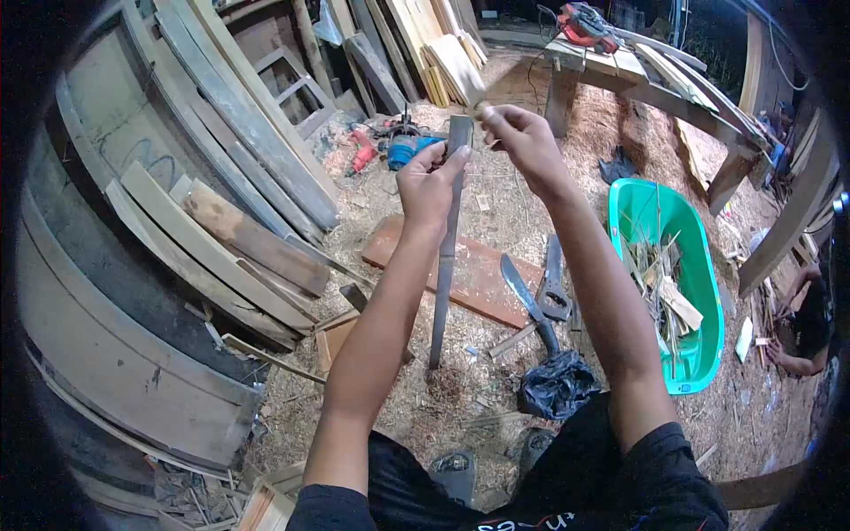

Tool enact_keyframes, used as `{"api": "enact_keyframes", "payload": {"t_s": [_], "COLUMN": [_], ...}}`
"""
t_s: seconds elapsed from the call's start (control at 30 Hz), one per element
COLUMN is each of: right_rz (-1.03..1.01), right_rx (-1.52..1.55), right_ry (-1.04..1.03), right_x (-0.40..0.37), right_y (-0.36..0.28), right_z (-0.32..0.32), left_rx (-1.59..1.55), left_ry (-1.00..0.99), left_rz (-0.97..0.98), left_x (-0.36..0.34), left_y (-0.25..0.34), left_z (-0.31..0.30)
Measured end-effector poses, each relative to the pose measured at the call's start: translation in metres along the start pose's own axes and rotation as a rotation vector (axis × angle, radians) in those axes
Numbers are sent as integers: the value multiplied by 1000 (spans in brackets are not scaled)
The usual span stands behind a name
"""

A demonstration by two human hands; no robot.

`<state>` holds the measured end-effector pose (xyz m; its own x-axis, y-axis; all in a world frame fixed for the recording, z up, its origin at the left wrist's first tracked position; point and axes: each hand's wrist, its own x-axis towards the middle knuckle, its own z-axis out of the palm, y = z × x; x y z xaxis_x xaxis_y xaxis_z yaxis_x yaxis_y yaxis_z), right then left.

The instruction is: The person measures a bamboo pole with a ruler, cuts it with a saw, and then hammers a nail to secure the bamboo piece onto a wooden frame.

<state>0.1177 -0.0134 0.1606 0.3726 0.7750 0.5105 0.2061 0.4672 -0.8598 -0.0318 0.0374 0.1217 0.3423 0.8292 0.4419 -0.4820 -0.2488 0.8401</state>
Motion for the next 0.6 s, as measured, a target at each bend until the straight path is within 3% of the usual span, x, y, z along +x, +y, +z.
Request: {"api": "enact_keyframes", "payload": {"t_s": [0.1, 0.23, 0.37, 0.47, 0.53, 0.6], "right_rz": [-55, -141, -165, -189, -224, -161], "right_rx": [-10, 74, 273, 213, 152, -121], "right_ry": [-132, -122, -14, 77, 78, -6], "right_x": [-3, -4, 1, 0, 2, 5], "right_y": [-12, -12, -17, -24, -17, -6], "right_z": [7, 7, -4, -8, -5, -13], "left_rx": [32, 82, 134, 318, 387, 368], "left_ry": [-28, -113, -389, -413, -262, -30], "left_rz": [-9, 23, 18, -38, 69, 88], "left_x": [-3, -2, 4, 5, 10, 18], "left_y": [2, 9, 10, 15, 19, 25], "left_z": [-6, -4, -11, -17, -23, -28]}}
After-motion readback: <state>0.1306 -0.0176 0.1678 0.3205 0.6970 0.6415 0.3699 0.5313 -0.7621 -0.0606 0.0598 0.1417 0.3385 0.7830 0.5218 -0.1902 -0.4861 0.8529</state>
